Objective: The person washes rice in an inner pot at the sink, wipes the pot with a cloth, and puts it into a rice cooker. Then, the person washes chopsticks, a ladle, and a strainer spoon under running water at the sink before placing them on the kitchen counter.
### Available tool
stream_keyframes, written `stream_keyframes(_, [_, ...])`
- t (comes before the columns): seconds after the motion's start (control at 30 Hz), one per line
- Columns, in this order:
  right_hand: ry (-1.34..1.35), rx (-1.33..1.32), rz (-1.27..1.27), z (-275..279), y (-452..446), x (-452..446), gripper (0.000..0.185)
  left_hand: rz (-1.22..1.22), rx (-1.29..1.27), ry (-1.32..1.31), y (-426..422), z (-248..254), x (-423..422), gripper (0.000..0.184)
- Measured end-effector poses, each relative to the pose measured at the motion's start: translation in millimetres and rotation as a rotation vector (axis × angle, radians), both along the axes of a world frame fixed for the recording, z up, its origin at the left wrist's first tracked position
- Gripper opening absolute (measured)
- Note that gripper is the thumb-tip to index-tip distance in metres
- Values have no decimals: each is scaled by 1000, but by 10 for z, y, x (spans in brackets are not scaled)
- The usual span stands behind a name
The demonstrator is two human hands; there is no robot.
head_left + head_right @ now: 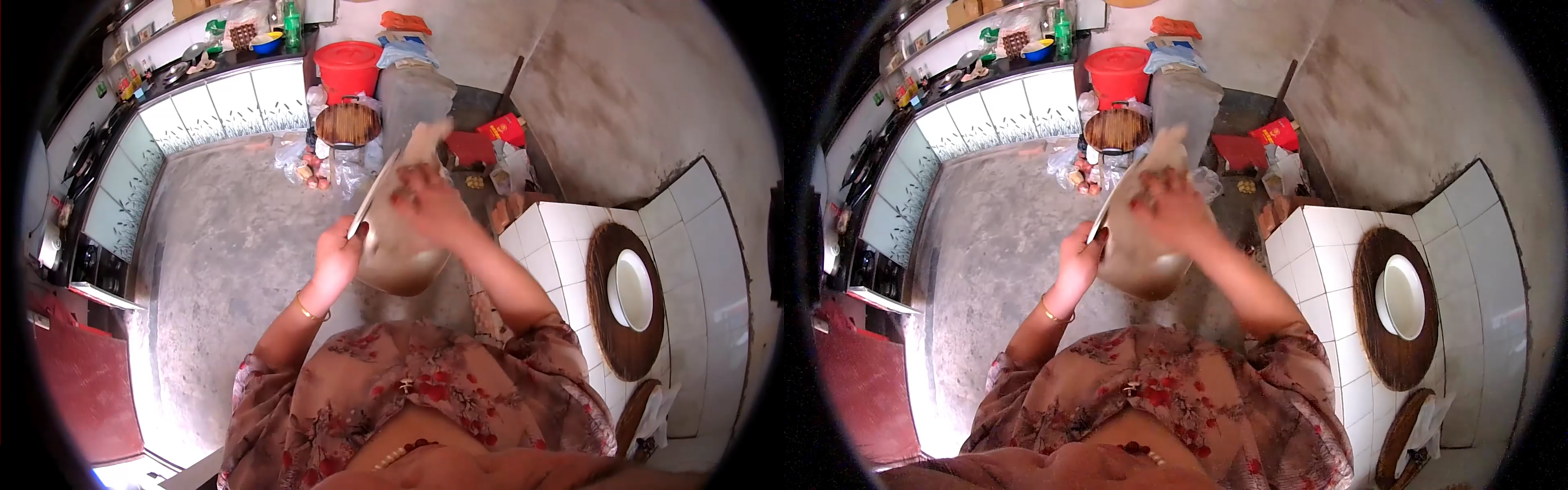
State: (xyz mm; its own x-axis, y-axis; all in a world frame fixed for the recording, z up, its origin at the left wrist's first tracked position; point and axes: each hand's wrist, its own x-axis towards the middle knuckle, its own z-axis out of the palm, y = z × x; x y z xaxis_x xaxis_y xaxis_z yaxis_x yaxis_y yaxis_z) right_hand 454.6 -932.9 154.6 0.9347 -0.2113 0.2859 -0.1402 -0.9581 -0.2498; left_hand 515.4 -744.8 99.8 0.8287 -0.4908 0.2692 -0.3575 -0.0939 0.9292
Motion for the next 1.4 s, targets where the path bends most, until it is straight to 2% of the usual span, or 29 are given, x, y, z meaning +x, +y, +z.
stream_keyframes(0.03, [-65,313,56,-33,-212,170,44,6,-20,21,66,32,16,14])
stream_keyframes(0.07, [28,362,64,21,-224,252,45,50,7,77,115,168,-16,15])
stream_keyframes(0.13, [213,456,76,129,-203,356,45,82,-47,93,144,8,95,14])
stream_keyframes(0.2, [69,183,206,122,21,372,47,84,-95,186,234,-26,196,13])
stream_keyframes(0.27, [-90,-83,293,-46,217,328,51,106,-110,167,294,-85,262,10])
stream_keyframes(0.4, [-85,-123,526,162,398,114,54,149,-72,147,448,4,245,11])
stream_keyframes(0.5, [-156,341,492,372,418,126,56,110,-361,216,423,-55,284,19])
stream_keyframes(0.6, [-329,160,345,401,571,255,61,66,-286,241,490,-104,388,23])
stream_keyframes(0.73, [-374,-59,434,424,1087,226,65,43,-438,292,463,-15,357,22])
stream_keyframes(0.8, [-328,-65,412,456,1346,345,56,13,-566,420,429,-142,347,24])
stream_keyframes(0.9, [-220,-115,396,242,1422,622,44,215,-77,-111,487,-97,321,26])
stream_keyframes(0.93, [-179,-141,396,114,1388,717,40,143,-178,18,481,-143,350,27])
stream_keyframes(1.03, [-336,16,459,-102,1383,861,25,220,-335,188,447,-381,412,22])
stream_keyframes(1.1, [-407,290,396,-8,1320,873,22,285,-231,269,528,-465,470,18])
stream_keyframes(1.13, [-438,429,359,59,1265,860,21,315,-176,310,566,-493,491,17])
stream_keyframes(1.23, [-469,782,95,26,928,922,23,387,-346,316,583,-609,560,15])
stream_keyframes(1.27, [-465,897,45,-22,797,954,25,438,-303,263,592,-599,568,15])
stream_keyframes(1.37, [-435,465,-18,-135,473,962,30,474,-229,133,652,-564,596,14])
stream_keyframes(1.4, [-381,402,-95,-115,485,954,33,477,-238,192,666,-503,585,14])
